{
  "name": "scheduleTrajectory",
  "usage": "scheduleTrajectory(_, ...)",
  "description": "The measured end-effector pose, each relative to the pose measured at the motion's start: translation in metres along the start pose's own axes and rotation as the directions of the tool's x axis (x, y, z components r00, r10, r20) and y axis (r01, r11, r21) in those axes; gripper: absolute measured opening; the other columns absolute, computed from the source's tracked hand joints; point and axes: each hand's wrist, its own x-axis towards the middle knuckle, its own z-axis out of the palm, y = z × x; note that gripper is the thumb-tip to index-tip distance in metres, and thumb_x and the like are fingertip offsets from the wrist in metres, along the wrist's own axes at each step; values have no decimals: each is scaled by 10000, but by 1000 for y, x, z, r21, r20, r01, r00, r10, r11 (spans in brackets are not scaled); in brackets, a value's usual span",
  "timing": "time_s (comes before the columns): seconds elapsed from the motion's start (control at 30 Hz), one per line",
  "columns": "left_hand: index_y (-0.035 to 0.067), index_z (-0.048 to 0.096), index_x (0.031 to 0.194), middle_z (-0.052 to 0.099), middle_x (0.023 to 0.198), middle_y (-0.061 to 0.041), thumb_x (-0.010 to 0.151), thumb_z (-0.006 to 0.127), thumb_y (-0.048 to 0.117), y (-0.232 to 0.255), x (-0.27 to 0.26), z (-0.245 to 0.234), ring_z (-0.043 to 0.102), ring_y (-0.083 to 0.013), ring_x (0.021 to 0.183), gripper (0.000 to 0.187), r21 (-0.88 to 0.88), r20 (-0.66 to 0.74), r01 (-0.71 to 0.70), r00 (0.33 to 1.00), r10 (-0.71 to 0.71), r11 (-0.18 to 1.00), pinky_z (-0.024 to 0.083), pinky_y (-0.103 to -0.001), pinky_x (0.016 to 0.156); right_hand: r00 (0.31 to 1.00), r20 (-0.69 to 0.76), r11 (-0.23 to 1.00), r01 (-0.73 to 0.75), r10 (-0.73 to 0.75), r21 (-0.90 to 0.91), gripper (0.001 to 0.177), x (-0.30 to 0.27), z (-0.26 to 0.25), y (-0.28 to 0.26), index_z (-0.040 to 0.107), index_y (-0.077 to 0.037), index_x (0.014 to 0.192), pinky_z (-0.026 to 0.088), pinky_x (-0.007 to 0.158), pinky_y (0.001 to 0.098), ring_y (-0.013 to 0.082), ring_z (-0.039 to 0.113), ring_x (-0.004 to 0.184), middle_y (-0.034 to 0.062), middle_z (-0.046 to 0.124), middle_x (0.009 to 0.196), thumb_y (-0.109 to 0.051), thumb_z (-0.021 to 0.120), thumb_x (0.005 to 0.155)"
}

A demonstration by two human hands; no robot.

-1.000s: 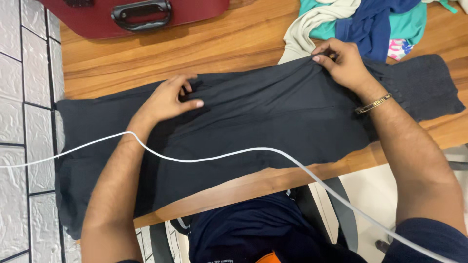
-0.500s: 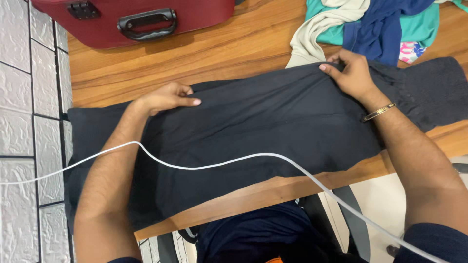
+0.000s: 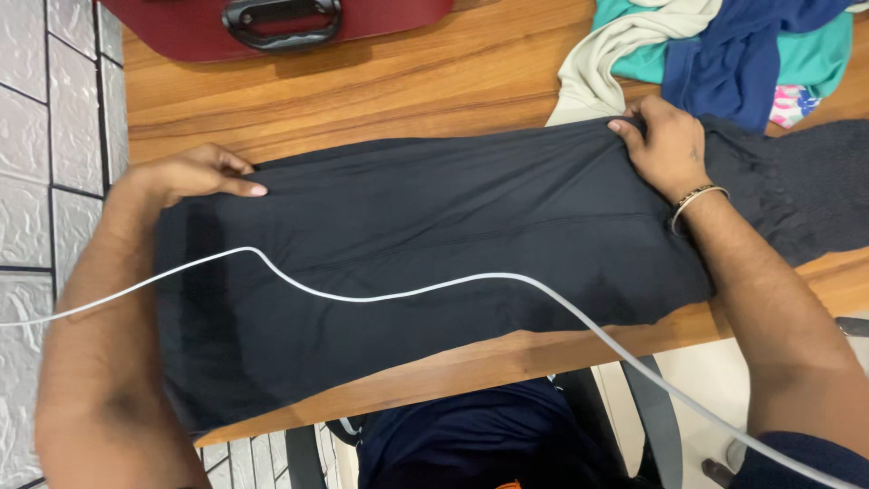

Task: The person folds a black pair of shorts, a blue polo shirt, and a white t-shirt on a wooden table. They place the folded items into a red suitcase. The person handles the clothes by hand, smoothing and folding them neatly before packing.

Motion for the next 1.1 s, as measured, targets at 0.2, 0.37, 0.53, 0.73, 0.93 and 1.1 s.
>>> scheduleTrajectory(0.2, 120, 626, 1444, 530, 1518, -163, 729, 891, 416, -43, -18, -32, 386, -342, 1496, 818, 156, -12, 187, 982, -187, 970, 281, -513, 1231, 998, -34, 994, 59, -62, -89, 321, -1, 3, 3, 693, -52, 1043, 524, 753, 463, 356, 696, 903, 136, 726, 1021, -369, 731, 1081)
scheduleTrajectory(0.37, 24, 656, 1394, 644, 1410, -263, 816, 829, 395, -89, 6, -47, 563, -408, 1343, 708, 114, -251, 107, 965, -76, 988, 430, -515, 1146, 1000, -2, 988, 10, -10, -153, 349, 1, 2, -6, 685, -46, 1054, 514, 784, 483, 379, 681, 928, 153, 718, 1058, -388, 717, 1114)
scheduleTrajectory(0.53, -22, 696, 1166, 606, 1256, -259, 713, 801, 156, -35, -5, 7, 540, -438, 1182, 497, 523, -766, 323, 584, 268, 789, 383, -601, 1004, 994, -36, 897, 79, -105, -434, 502, -20, -25, -68, 629, 13, 1339, 407, 1020, 527, 357, 548, 1285, 187, 601, 1365, -387, 718, 1049)
scheduleTrajectory(0.73, -51, 563, 1393, 569, 1426, -234, 947, 679, 198, 138, -66, 134, 498, -402, 1339, 524, 505, -641, -335, 472, 606, 795, 385, -593, 1074, 969, 114, 973, 225, -220, -41, 733, -63, -23, -195, 486, 17, 1517, 353, 1098, 532, 351, 368, 1508, 198, 432, 1599, -462, 643, 984)
scheduleTrajectory(0.93, 3, 406, 1554, 377, 1626, -252, 924, 686, 431, 207, -88, 208, 304, -385, 1530, 812, 512, -535, -437, 511, 673, 739, 247, -622, 1161, 911, 270, 948, 317, -313, 28, 846, -89, 8, -260, 438, -42, 1496, 285, 1168, 583, 317, 272, 1529, 156, 337, 1639, -653, 578, 928)
scheduleTrajectory(1.1, 4, 324, 1577, 319, 1642, -191, 823, 671, 635, 180, -108, 207, 271, -320, 1541, 1043, 538, -459, -368, 627, 629, 758, 204, -638, 1175, 885, 447, 971, 207, -132, -122, 767, -84, -18, -197, 455, -236, 1501, 283, 1100, 593, 285, 253, 1481, 91, 325, 1611, -655, 562, 868)
